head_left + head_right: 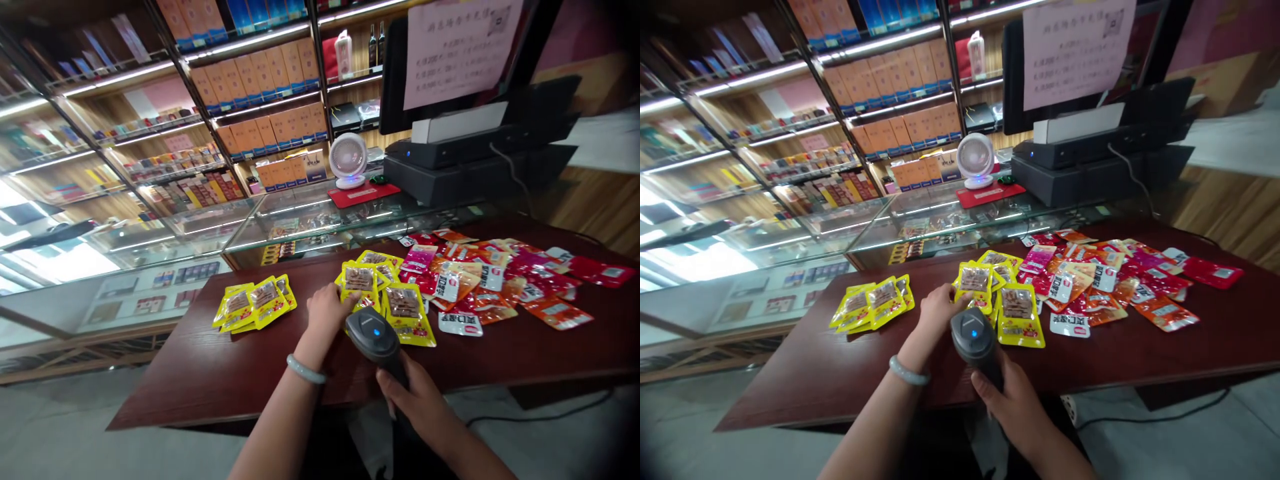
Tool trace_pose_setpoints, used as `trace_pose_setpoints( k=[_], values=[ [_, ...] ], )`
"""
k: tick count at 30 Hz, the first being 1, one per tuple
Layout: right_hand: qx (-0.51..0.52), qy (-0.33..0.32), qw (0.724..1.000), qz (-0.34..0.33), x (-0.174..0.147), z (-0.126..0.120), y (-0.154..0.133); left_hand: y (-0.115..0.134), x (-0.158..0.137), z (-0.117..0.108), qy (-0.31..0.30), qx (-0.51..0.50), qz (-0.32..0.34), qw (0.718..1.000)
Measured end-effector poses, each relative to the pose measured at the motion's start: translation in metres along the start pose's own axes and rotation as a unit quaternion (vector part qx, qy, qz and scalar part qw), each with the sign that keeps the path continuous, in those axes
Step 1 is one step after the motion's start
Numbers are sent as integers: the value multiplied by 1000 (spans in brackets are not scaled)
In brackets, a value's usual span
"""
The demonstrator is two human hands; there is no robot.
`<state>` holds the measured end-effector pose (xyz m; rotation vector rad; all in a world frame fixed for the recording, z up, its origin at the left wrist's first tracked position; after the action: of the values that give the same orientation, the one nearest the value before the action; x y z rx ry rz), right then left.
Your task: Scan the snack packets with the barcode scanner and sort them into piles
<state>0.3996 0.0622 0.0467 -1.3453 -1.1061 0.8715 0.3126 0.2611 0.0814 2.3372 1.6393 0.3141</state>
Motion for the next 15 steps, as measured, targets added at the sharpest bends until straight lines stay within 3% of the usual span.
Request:
trace_pose_setpoints(
  k=[2, 5, 9, 15],
  values=[
    [14, -1, 1000, 18, -2, -4, 3, 3, 4, 1, 8, -16, 1, 1000],
    [27, 4, 999, 35, -3, -10, 4, -7, 1, 4, 22, -122, -6, 992],
    [38, 17, 999, 30, 0, -15, 0, -36, -14, 8, 42, -287, -19, 957],
    [76, -8, 996, 35, 7, -3, -7, -73, -40, 10, 36, -440, -17, 897]
  ],
)
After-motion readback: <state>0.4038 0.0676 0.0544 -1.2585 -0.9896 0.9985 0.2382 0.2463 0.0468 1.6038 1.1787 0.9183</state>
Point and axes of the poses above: each hand's wrist, its own x-axis towards the middle knuckle, its own z-axis out of the palm, y = z × x, the point moved 2 cm from there along x, towards the middle knuckle, and after that the axes turned 4 degrees about -z, right-handed, at the moved point
